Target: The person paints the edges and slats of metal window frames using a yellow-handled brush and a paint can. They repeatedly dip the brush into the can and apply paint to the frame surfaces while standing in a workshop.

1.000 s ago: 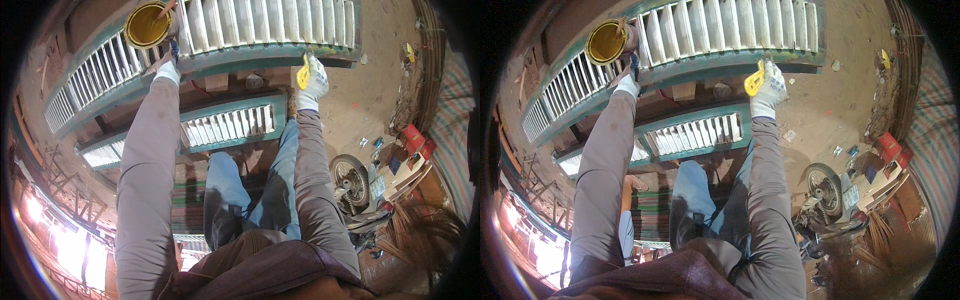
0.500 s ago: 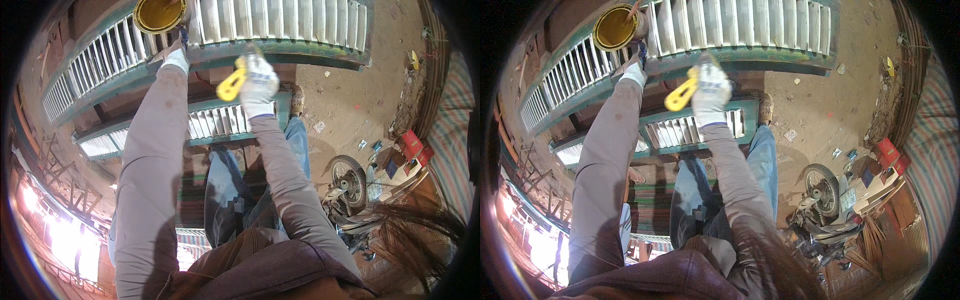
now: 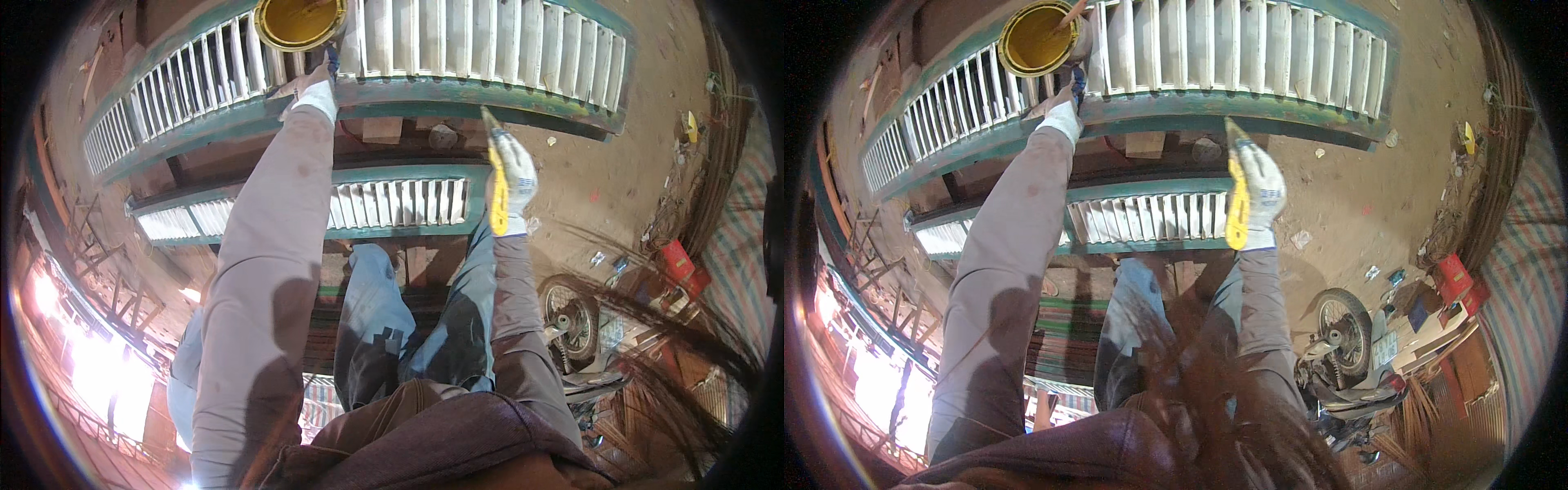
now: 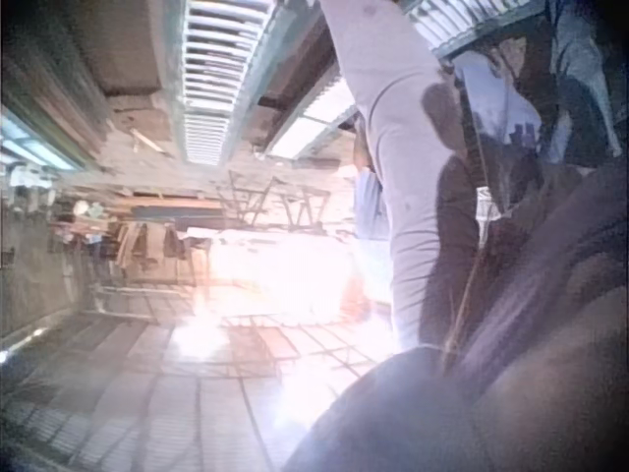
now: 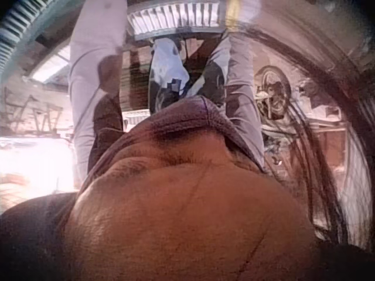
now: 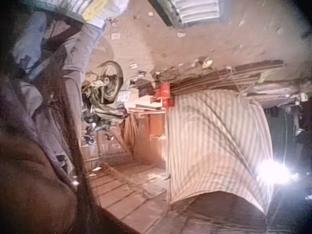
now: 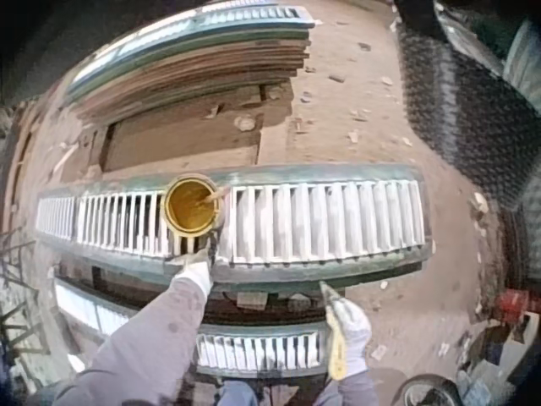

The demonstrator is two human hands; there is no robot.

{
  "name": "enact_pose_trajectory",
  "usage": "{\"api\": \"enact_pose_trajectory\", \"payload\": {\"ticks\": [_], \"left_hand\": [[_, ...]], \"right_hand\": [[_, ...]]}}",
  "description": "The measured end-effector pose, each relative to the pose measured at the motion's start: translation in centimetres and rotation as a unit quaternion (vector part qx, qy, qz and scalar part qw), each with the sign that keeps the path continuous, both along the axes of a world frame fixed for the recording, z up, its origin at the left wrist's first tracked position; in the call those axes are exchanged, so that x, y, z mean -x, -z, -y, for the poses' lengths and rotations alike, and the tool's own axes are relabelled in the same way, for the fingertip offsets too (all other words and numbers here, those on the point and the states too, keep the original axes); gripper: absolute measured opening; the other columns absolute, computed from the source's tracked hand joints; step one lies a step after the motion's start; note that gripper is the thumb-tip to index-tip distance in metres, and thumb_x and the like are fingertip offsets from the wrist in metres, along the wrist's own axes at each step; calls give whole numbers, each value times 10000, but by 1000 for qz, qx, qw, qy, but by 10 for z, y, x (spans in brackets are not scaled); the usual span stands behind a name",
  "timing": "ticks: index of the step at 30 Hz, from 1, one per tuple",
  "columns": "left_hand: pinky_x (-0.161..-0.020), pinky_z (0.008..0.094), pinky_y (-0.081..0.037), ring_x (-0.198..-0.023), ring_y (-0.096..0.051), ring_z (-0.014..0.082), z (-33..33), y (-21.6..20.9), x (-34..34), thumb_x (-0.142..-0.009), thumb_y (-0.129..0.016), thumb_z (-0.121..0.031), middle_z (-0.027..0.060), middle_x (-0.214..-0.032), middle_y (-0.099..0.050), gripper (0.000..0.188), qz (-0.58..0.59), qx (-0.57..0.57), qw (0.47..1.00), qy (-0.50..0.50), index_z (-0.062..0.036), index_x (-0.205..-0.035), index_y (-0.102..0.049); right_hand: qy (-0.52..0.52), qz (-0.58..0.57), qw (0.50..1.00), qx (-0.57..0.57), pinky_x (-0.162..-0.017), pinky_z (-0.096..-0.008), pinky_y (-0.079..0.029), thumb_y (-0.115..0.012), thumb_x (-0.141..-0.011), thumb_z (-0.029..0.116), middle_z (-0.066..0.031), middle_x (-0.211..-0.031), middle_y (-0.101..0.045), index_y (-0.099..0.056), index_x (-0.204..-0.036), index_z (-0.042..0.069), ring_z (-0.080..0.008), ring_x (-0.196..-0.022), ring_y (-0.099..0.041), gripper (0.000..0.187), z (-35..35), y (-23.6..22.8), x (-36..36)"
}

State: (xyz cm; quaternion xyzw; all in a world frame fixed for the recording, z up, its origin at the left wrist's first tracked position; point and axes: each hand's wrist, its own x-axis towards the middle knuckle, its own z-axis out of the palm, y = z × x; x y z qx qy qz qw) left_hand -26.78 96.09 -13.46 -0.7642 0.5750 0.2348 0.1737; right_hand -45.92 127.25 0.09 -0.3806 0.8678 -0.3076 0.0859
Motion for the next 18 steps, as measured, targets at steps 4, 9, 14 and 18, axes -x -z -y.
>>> {"api": "enact_pose_trajectory", "payload": {"ticks": [4, 9, 14, 18], "left_hand": [[-1132, 514, -187, -1371, -124, 485, -2, -1, 3, -597, -626, -788, 331, -1492, -63, 1353, -5, -1, 1000, -3, 49, -1486, -44], [-1141, 519, -172, -1381, -104, 496, -5, -1, 2, -586, -620, -813, 342, -1498, -42, 1384, -6, -2, 1000, -4, 55, -1488, -31], [-1150, 524, -157, -1390, -83, 507, -2, 2, -4, -575, -613, -839, 353, -1504, -21, 1415, -4, 4, 1000, -15, 62, -1490, -18], [-1157, 528, -145, -1398, -67, 515, -5, -7, -9, -566, -608, -859, 362, -1508, -4, 1440, -7, 15, 999, -33, 67, -1491, -7]], "right_hand": [[-144, -143, 978, -43, -864, -351, -529, -682, -759, 162, -18, -1107, -666, -690, -1107, 198, -222, -1000, -651, 350, 18, 10, 19], [-145, -199, 963, -113, -982, -407, -445, -606, -804, 210, -2, -1200, -622, -644, -1152, 208, -221, -1148, -577, 351, 50, 38, -2], [-206, -132, 963, -116, -936, -375, -482, -592, -815, 210, -5, -1184, -631, -643, -1184, 211, -219, -1108, -599, 373, 34, 28, -35], [-35, -148, 980, -130, -908, -379, -488, -661, -782, 205, -51, -1173, -637, -644, -1191, 175, -243, -1086, -611, 411, 17, 25, -30]]}}
